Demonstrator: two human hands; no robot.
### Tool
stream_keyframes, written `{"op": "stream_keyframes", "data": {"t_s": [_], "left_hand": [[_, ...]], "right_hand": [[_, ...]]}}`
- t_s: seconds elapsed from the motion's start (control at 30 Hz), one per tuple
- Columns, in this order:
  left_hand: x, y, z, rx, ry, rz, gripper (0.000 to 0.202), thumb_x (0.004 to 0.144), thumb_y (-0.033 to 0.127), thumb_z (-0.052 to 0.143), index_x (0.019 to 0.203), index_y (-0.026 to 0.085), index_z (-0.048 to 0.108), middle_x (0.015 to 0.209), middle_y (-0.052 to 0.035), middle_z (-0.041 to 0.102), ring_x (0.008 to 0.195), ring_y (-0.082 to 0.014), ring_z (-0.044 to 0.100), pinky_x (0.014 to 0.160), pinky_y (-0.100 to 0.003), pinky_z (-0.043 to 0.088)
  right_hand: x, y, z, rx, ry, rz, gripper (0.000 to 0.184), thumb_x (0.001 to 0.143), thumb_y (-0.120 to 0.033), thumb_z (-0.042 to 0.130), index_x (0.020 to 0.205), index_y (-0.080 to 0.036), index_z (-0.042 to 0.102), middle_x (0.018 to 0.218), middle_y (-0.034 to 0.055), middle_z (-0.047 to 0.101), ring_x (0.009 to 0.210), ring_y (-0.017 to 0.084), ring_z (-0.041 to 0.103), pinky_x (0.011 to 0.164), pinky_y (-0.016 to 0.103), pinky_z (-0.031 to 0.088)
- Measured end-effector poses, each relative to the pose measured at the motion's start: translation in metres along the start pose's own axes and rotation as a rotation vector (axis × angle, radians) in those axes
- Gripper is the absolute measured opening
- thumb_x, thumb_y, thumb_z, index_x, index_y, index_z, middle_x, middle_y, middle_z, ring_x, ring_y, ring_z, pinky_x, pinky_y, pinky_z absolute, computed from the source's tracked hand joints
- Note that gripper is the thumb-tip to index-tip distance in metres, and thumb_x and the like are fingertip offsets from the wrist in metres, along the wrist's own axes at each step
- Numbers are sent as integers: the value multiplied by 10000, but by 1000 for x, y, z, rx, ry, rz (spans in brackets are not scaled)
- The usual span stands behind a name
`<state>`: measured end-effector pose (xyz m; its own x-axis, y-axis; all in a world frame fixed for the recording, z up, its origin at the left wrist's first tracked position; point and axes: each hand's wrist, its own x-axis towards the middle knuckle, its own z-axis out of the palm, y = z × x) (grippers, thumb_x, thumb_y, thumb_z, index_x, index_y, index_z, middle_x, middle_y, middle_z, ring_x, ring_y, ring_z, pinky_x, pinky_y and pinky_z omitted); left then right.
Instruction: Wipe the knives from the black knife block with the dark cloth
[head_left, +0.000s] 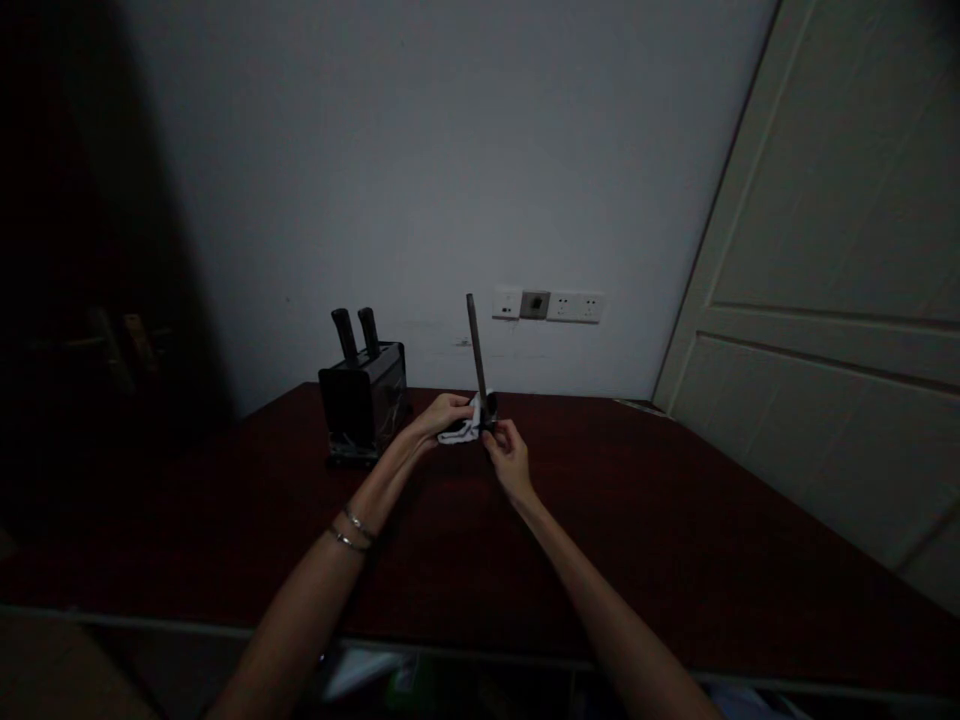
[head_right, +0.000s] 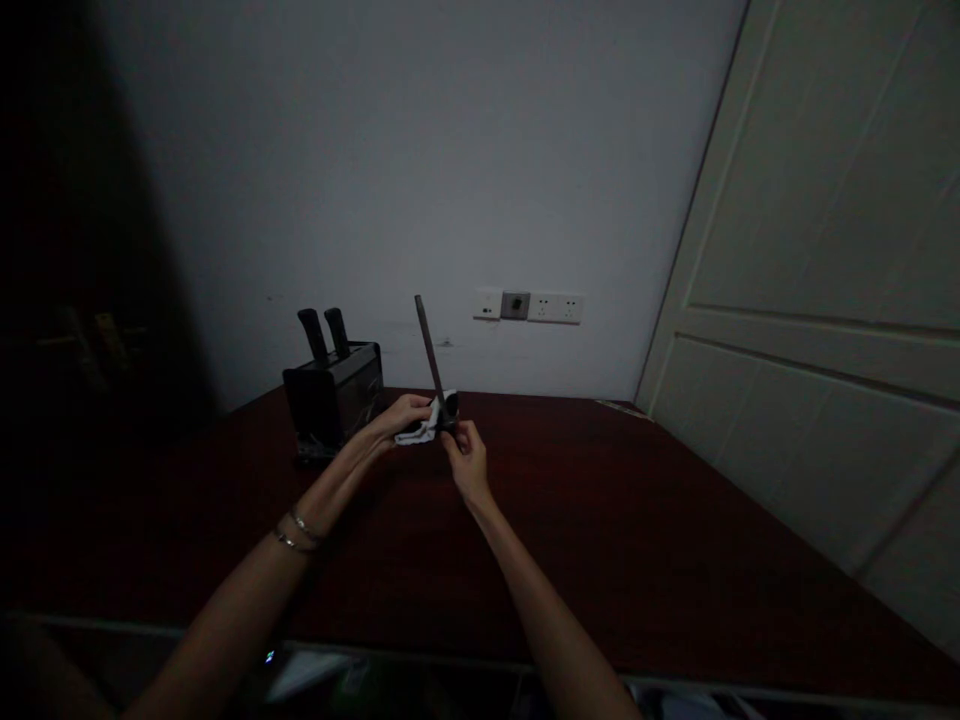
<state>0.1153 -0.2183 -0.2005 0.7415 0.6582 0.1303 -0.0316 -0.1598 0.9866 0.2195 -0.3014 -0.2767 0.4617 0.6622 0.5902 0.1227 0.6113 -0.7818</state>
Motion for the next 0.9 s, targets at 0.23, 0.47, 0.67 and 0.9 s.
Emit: {"op": "stream_keyframes", "data": {"t_s": [0.23,0.47,0.67,0.9], "left_hand": [[-4,13,-7,41,-80,-5,98,551,186,627,576,94,605,465,5,556,385,-67,451,390,-172,284],[-4,12,-16,-121,39,34,102,589,211,587,603,112,565,497,10,540,412,-70,474,407,-173,321],[-8,8,-14,-125,8,49,96,557,164,549,626,105,578,493,8,527,406,-79,460,406,-184,321],[-5,0,2,-253,-71,102,99,591,150,531,656,104,589,553,-16,570,475,-109,515,473,-207,378]], "right_hand": [[5,0,-6,78,-119,98,271,679,-417,629,767,-204,488,586,-56,522,480,90,464,445,198,366],[10,-4,-10,126,-114,121,275,696,-439,618,770,-211,485,592,-51,545,480,86,476,423,194,379],[11,-4,-10,152,-113,153,276,689,-430,631,794,-200,520,604,-37,574,502,87,501,432,190,399],[9,-3,-9,195,-143,221,285,675,-436,641,771,-194,526,586,-35,571,466,89,494,389,193,413]]}}
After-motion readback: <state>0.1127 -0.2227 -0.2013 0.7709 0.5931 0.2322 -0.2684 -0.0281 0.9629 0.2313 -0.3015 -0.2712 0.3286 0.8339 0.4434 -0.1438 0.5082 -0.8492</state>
